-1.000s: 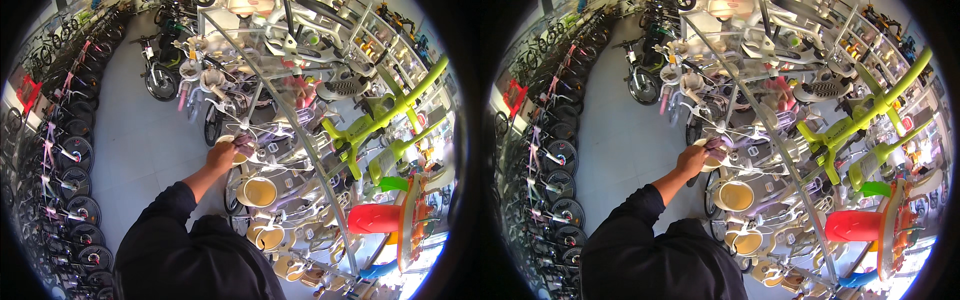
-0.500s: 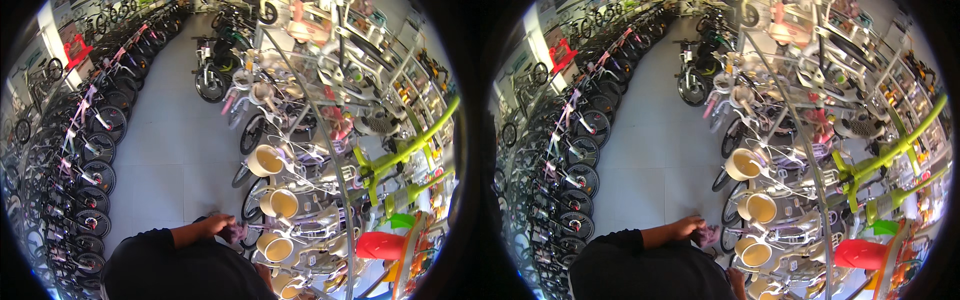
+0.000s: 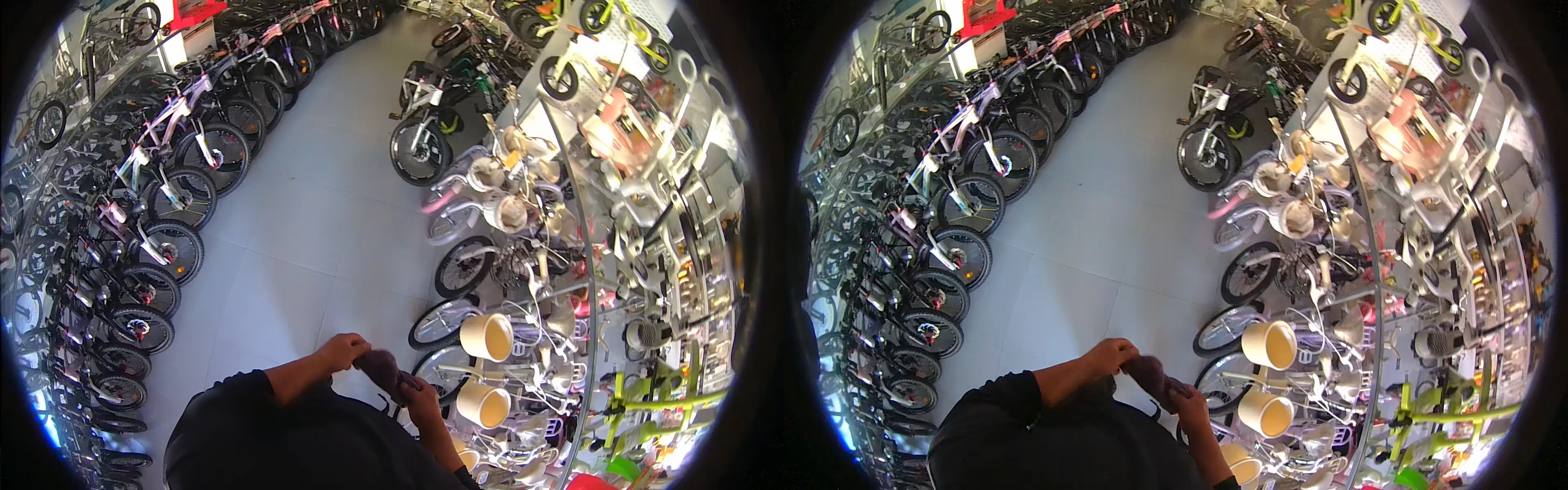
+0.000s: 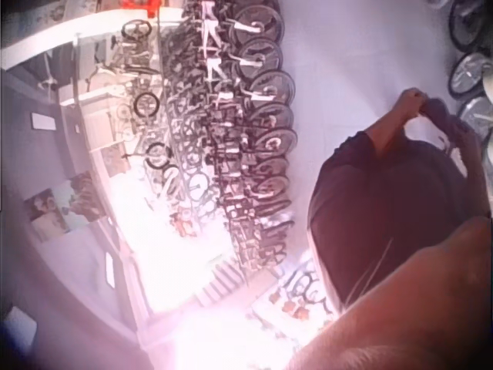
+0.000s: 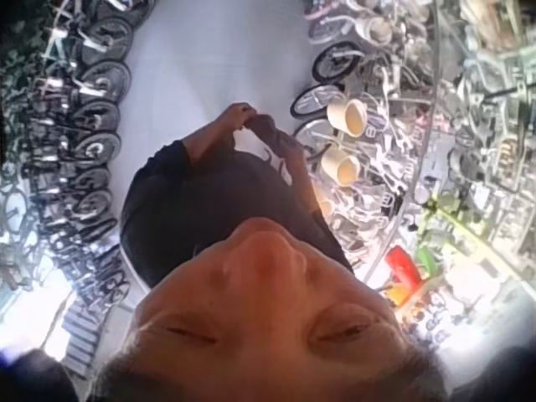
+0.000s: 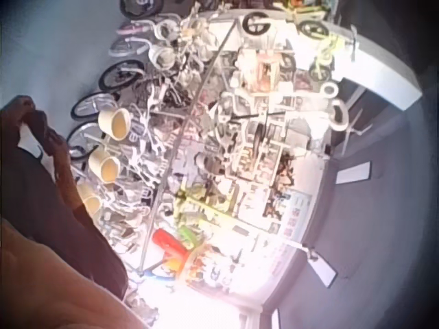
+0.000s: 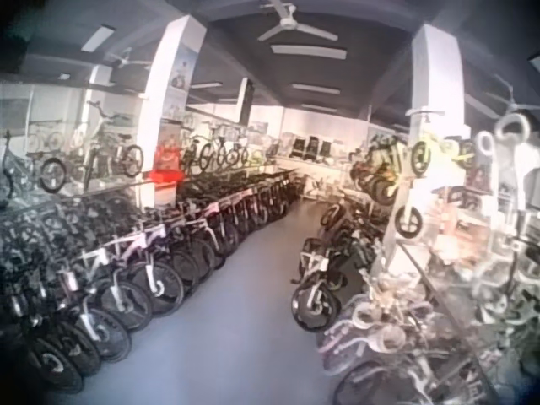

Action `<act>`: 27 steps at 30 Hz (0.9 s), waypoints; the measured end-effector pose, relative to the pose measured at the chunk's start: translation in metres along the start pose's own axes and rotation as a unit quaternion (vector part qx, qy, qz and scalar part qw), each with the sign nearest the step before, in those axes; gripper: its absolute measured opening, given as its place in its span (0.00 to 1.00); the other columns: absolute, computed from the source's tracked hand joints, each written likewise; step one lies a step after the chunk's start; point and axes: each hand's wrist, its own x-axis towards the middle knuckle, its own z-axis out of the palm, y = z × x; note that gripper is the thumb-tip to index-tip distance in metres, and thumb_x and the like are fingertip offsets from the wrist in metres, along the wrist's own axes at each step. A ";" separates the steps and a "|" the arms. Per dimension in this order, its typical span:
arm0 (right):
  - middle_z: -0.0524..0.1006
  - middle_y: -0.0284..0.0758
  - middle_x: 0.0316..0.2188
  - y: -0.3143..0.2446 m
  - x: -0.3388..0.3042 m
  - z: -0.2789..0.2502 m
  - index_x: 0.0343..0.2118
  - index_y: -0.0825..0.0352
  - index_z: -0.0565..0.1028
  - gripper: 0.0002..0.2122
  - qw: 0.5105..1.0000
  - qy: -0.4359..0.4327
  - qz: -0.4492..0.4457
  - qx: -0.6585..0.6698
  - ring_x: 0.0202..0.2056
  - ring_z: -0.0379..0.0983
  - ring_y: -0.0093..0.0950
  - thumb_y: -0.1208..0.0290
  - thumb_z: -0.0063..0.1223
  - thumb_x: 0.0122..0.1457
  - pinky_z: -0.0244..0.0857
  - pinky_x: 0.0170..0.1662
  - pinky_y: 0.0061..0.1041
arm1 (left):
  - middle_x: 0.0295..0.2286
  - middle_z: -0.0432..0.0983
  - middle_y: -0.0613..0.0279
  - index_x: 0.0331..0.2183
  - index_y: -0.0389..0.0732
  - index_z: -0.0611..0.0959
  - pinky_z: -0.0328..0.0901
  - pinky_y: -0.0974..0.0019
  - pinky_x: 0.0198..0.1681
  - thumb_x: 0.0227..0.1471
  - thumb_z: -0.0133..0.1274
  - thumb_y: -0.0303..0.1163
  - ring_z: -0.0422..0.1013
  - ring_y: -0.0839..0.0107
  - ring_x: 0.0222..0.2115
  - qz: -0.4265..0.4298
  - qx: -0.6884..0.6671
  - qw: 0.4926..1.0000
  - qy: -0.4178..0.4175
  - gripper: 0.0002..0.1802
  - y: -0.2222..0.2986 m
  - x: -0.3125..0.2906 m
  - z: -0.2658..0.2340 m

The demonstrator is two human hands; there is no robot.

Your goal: The person wipes handlebars, frames, and baskets of multiple bicycles in a shop using a purple cloth. They move between rows of adult and children's bikes, wiping different parts of each bicycle before placing them back in position.

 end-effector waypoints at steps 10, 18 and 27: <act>0.82 0.32 0.35 -0.102 0.123 0.079 0.47 0.71 0.80 0.15 0.989 -0.021 0.036 -0.141 0.35 0.77 0.22 0.67 0.60 0.62 0.71 0.38 0.25 | 0.54 0.76 0.47 0.59 0.33 0.74 0.69 0.57 0.55 0.59 0.61 0.44 0.75 0.61 0.52 0.001 0.048 0.989 0.141 0.34 0.030 0.057 -0.098; 0.80 0.37 0.45 -0.234 0.256 0.156 0.54 0.73 0.73 0.18 0.940 -0.323 -0.018 -0.110 0.44 0.76 0.28 0.71 0.56 0.63 0.70 0.52 0.32 | 0.65 0.59 0.45 0.69 0.34 0.56 0.57 0.53 0.67 0.59 0.62 0.34 0.59 0.56 0.66 0.072 -0.108 0.990 -0.062 0.46 0.115 0.149 -0.147; 0.80 0.34 0.34 -0.363 0.401 0.182 0.43 0.73 0.79 0.15 0.927 -0.236 0.009 -0.290 0.34 0.75 0.23 0.65 0.62 0.61 0.71 0.39 0.25 | 0.39 0.82 0.59 0.45 0.32 0.81 0.70 0.64 0.51 0.62 0.56 0.30 0.77 0.68 0.43 0.067 -0.227 0.963 0.130 0.13 0.240 0.234 -0.224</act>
